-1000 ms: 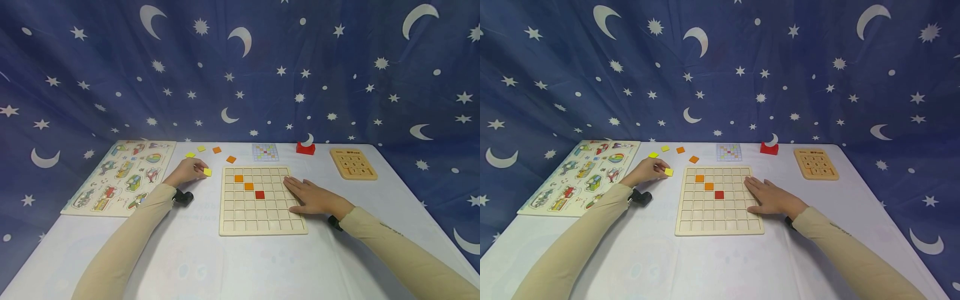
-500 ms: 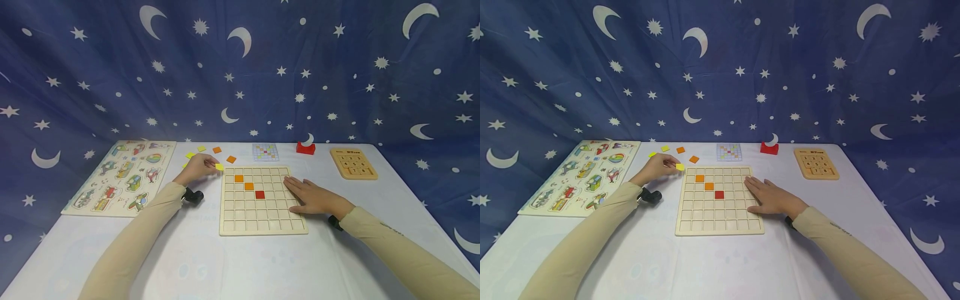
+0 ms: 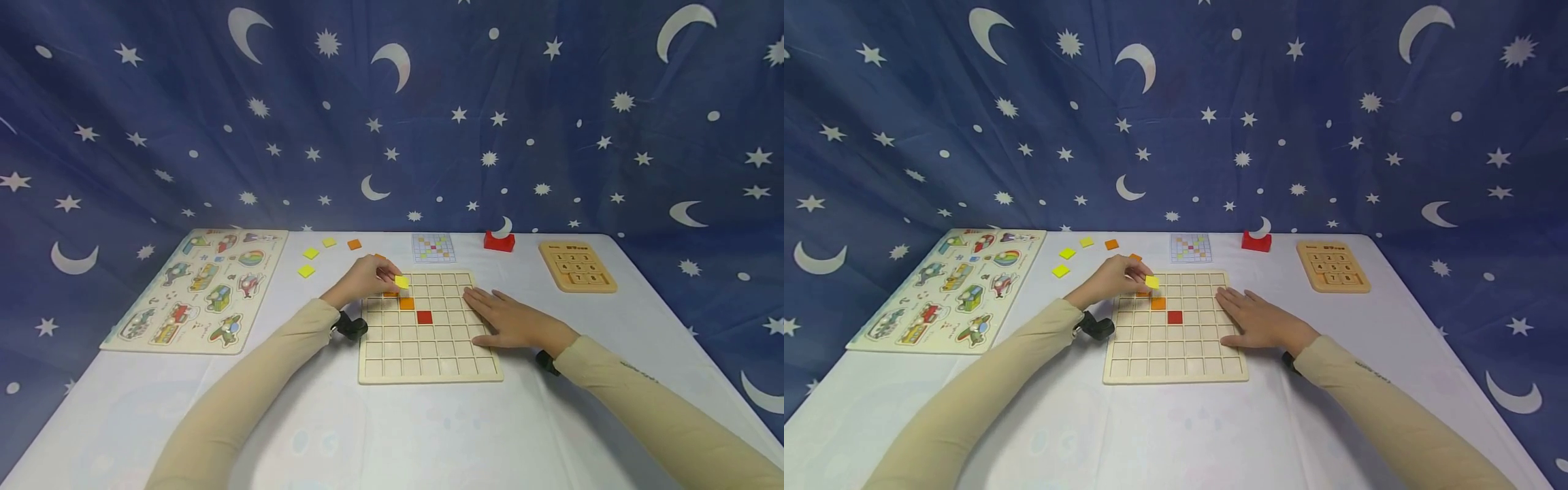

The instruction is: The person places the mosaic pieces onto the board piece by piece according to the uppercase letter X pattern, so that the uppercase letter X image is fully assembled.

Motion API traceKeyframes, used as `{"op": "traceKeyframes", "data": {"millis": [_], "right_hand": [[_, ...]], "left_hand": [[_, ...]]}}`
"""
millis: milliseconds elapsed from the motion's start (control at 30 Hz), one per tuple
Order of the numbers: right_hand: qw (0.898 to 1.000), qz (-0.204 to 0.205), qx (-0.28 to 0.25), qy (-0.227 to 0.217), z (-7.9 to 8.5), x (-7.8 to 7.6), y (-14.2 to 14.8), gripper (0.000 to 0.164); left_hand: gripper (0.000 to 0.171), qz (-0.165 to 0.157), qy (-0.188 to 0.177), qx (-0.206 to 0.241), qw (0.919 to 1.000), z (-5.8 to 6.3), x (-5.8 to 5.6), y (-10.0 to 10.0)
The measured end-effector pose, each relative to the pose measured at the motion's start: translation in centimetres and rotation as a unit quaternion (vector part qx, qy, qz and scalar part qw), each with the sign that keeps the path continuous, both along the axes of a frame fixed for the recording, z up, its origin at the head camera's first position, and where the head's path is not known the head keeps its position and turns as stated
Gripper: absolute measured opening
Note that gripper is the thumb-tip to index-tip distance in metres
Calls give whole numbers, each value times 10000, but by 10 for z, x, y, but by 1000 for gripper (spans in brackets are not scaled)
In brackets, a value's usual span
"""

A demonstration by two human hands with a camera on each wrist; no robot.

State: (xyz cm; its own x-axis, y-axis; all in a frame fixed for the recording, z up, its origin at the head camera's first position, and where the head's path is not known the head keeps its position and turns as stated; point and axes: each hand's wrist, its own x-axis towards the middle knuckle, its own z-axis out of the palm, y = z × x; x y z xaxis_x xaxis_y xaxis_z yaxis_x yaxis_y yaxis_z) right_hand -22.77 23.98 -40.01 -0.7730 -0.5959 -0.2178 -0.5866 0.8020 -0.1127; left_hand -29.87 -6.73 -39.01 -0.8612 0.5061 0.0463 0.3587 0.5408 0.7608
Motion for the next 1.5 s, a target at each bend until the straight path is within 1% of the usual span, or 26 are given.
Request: {"op": "traceKeyframes", "data": {"millis": [67, 200, 333, 467, 667, 1067, 1367, 1500], "right_hand": [[10000, 32, -4, 21, 1, -1, 0, 90], [10000, 25, -10, 5, 3, -3, -1, 93], [10000, -63, 15, -40, 3, -7, 0, 96], [9999, -128, 54, -1, 3, -10, 0, 94], [9999, -148, 37, -23, 2, -12, 0, 92], [9997, -218, 0, -107, -2, -13, 0, 90], [9996, -242, -77, -144, -1, -12, -1, 90], [9996, -249, -73, -133, -1, -12, -1, 90]], "left_hand": [[27, -125, 6, -4, 9999, -1, 2, 5], [28, -270, 9, 30, 9996, -2, 5, 11], [26, -294, -80, 135, 9994, -3, 7, 15], [25, -293, -209, 233, 9991, -6, 8, 19], [25, -374, -160, 151, 9991, -10, 8, 27], [25, -87, -333, -183, 9992, -12, 10, 53], [23, 27, -349, -317, 9989, -11, 13, 66], [23, 87, -294, -454, 9985, -10, 14, 71]]}}
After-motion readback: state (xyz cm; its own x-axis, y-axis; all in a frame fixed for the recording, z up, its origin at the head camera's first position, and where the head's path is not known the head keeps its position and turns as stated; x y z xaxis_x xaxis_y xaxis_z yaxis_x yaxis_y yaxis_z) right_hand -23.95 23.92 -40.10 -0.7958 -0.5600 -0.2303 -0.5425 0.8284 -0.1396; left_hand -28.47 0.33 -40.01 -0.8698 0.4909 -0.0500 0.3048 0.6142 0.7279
